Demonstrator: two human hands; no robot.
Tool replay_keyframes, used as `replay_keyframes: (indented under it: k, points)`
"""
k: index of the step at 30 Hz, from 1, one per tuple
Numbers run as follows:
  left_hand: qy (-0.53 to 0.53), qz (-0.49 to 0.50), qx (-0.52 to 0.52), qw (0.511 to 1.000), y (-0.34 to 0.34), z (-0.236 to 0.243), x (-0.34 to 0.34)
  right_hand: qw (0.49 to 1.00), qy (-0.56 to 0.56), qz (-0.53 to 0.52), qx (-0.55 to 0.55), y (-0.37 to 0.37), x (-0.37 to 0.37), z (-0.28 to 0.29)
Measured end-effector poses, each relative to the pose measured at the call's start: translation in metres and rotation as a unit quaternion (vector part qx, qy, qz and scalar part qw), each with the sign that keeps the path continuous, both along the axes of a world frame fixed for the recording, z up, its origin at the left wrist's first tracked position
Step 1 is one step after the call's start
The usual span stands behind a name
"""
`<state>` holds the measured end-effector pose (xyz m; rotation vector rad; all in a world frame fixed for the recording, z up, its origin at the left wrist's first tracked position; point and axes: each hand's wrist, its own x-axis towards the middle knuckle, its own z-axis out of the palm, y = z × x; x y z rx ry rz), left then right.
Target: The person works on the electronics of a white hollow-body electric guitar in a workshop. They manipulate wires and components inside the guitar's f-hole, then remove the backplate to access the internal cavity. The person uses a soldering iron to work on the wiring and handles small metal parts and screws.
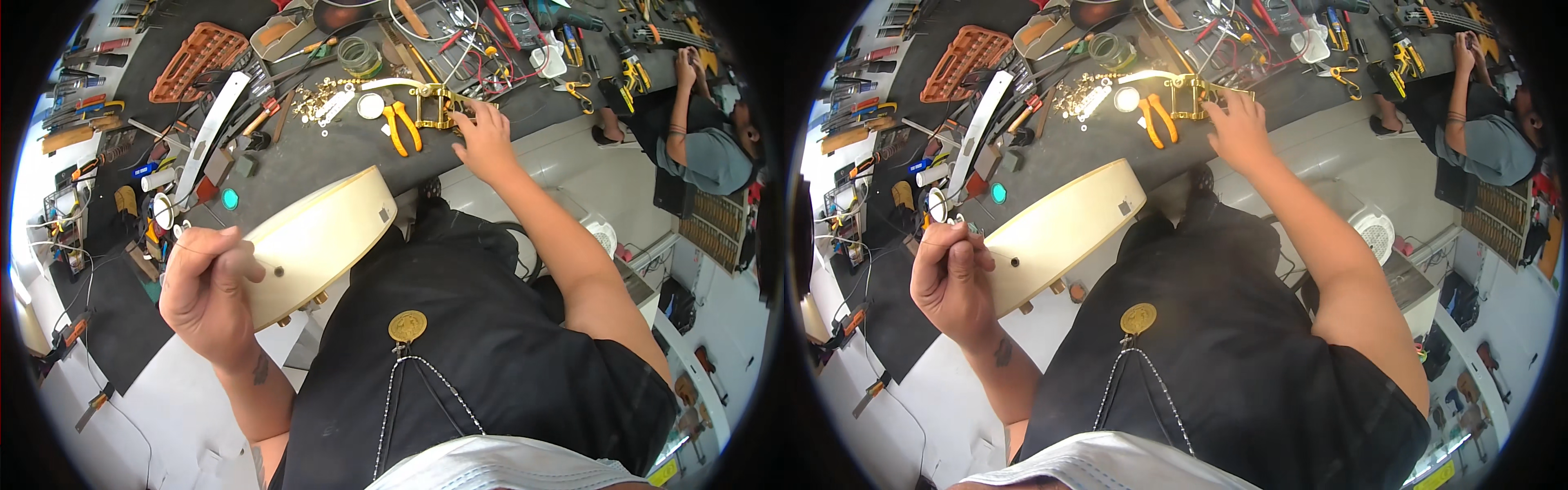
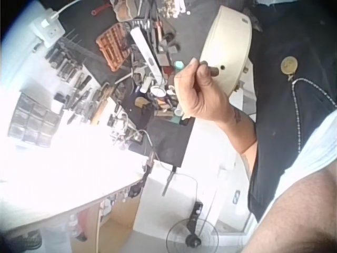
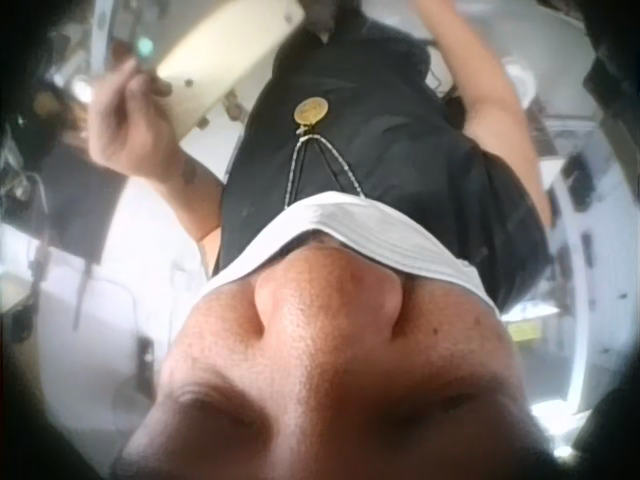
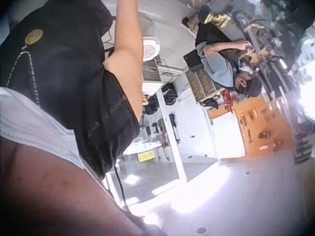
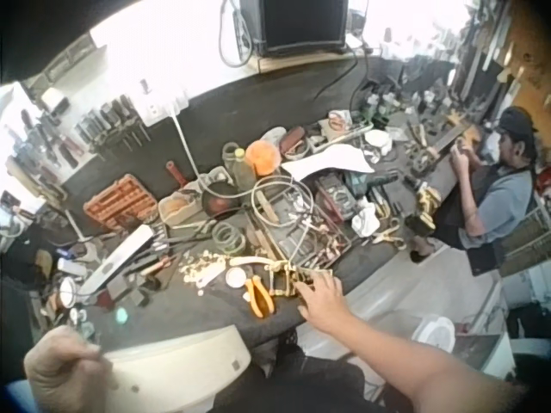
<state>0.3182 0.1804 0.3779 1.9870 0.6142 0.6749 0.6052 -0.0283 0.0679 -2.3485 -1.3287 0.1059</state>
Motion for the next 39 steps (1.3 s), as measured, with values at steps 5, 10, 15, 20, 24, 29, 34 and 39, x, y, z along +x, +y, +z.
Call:
replay_keyframes:
  k: [5, 10, 15, 20, 24, 29, 34, 39]
  points:
    - [-0.003, 0.026, -0.003, 1.000, -0.002, 0.000, 0.005, 0.998, 0.001, -0.005, -0.069, 0.022, 0.023, -0.017]
    - [-0.002, 0.027, -0.016, 0.999, -0.003, 0.001, 0.003, 0.996, -0.051, 0.011, -0.071, 0.040, 0.032, -0.019]
    - [-0.003, 0.027, -0.015, 1.000, -0.002, 0.000, 0.003, 0.995, -0.057, 0.028, -0.070, 0.026, 0.049, -0.007]
    - [0.006, -0.001, 0.006, 1.000, 0.000, -0.001, -0.001, 0.994, -0.025, 0.012, -0.105, 0.014, 0.076, 0.028]
    - [0.004, -0.009, 0.005, 1.000, 0.003, 0.000, 0.001, 0.988, -0.071, 0.005, -0.139, 0.005, 0.120, 0.035]
    - [-0.004, -0.004, -0.030, 1.000, 0.000, 0.003, 0.001, 0.971, -0.047, -0.123, -0.198, 0.025, 0.138, 0.034]
    - [-0.015, -0.004, -0.034, 0.999, 0.000, 0.002, 0.000, 0.976, -0.156, -0.129, -0.076, 0.046, 0.100, 0.026]
    - [-0.020, 0.004, -0.044, 0.999, -0.002, 0.004, 0.002, 0.983, -0.112, 0.144, 0.031, 0.077, 0.041, -0.008]
